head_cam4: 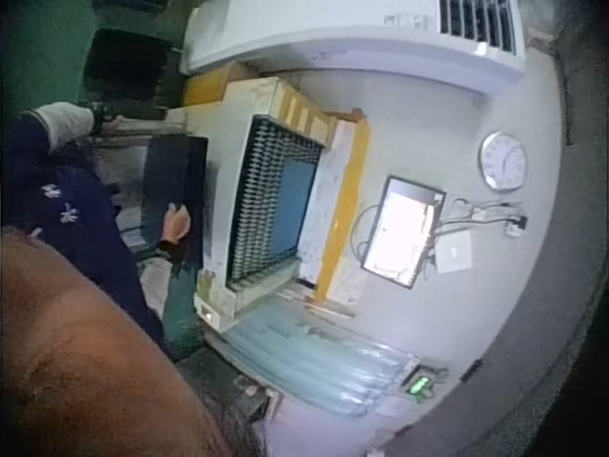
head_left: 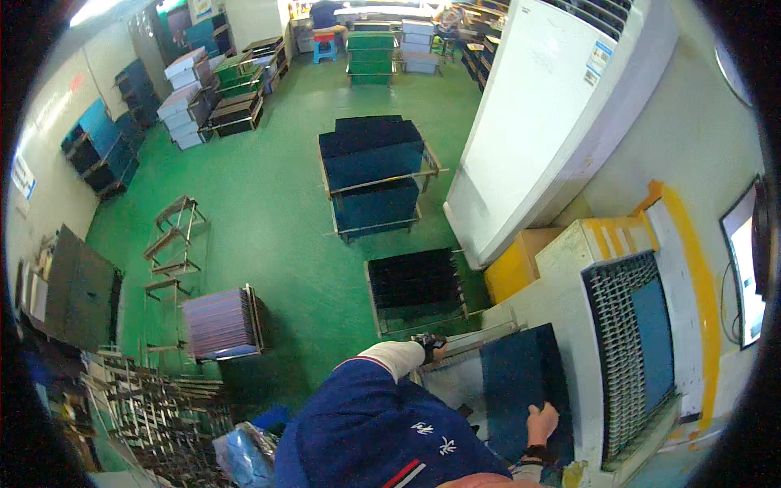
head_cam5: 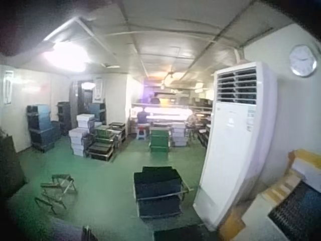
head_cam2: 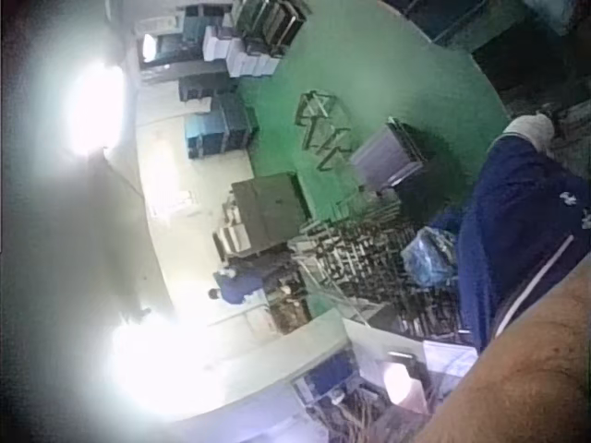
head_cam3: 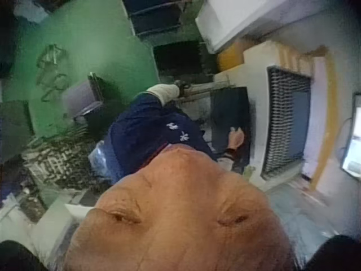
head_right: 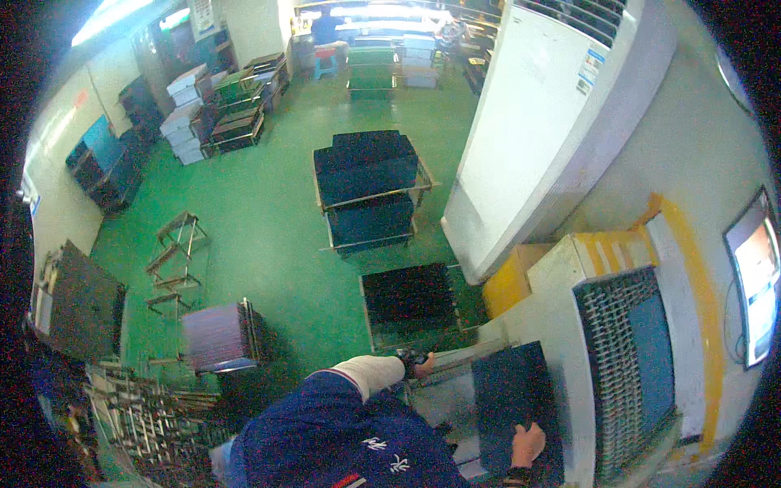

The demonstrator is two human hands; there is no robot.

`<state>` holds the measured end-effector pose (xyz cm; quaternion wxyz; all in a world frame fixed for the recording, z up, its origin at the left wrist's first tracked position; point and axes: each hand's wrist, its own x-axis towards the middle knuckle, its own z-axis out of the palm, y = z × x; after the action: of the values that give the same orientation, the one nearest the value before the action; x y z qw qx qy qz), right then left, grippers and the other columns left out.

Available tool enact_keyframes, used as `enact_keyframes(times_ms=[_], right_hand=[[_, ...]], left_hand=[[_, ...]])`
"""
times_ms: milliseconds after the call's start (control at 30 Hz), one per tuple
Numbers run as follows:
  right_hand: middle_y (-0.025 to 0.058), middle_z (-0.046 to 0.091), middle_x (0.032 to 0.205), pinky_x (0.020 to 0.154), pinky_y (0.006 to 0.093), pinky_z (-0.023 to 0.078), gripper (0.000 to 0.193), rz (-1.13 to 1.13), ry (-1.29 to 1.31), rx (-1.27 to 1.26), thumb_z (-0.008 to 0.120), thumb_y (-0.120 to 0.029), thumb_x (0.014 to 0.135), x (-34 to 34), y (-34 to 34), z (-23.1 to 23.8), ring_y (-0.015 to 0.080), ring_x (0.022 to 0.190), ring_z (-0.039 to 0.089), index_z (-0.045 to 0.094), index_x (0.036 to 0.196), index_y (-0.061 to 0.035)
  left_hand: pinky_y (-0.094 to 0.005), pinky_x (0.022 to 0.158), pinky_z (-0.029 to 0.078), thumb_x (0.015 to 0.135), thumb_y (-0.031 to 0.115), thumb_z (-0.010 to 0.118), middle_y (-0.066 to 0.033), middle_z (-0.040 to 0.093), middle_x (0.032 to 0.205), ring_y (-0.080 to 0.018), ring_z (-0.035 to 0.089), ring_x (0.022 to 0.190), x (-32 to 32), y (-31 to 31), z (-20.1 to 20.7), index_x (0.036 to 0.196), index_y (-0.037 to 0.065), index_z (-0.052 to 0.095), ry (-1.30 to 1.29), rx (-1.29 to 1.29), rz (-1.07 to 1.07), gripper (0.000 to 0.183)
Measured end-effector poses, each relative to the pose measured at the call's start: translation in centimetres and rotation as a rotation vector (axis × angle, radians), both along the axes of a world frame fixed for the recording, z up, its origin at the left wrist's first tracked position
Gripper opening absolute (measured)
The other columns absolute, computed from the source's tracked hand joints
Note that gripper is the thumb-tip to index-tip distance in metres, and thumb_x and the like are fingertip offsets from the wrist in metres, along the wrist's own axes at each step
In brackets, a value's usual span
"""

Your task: Picking up blue metal or glass sheets and feeding them into the rollers of a processing machine.

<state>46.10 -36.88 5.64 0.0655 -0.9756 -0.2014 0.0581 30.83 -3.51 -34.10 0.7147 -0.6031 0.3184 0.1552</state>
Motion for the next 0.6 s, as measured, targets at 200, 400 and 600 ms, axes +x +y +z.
enact_keyframes(times_ms=[200,400,600], right_hand=[[0.0253,0.067,0.111,0.095,0.0478,0.047,0.058,-0.063,0.099,-0.054,0.083,-0.03,0.07,1.3,-1.8,1.9,0.0405,0.108,0.062,0.067,0.114,0.0044],[0.0216,0.071,0.097,0.081,0.046,0.05,0.042,-0.137,-0.067,0.192,0.078,-0.014,0.067,-0.4,-6.7,9.6,0.0399,0.086,0.066,0.069,0.104,0.0033],[0.018,0.069,0.1,0.081,0.046,0.05,0.045,-0.277,-0.079,0.407,0.074,-0.007,0.072,-2.8,-11.8,16.9,0.0326,0.083,0.063,0.064,0.113,0.0054]], left_hand=[[-0.0563,0.087,0.051,0.093,0.034,0.06,-0.0117,0.066,0.098,-0.0299,0.061,0.092,2.1,-2.2,-1.7,0.104,0.001,0.064,0.039,-0.357,0.355,0.035],[-0.0637,0.094,0.046,0.09,0.035,0.063,-0.0165,0.066,0.107,-0.0352,0.06,0.105,3.9,-2.9,-1.0,0.115,0.0,0.063,0.119,-0.48,0.479,0.043],[-0.0698,0.093,0.046,0.091,0.034,0.06,-0.0174,0.067,0.11,-0.0378,0.063,0.103,3.1,-2.5,1.0,0.114,0.002,0.066,0.059,-0.462,0.288,0.041]])
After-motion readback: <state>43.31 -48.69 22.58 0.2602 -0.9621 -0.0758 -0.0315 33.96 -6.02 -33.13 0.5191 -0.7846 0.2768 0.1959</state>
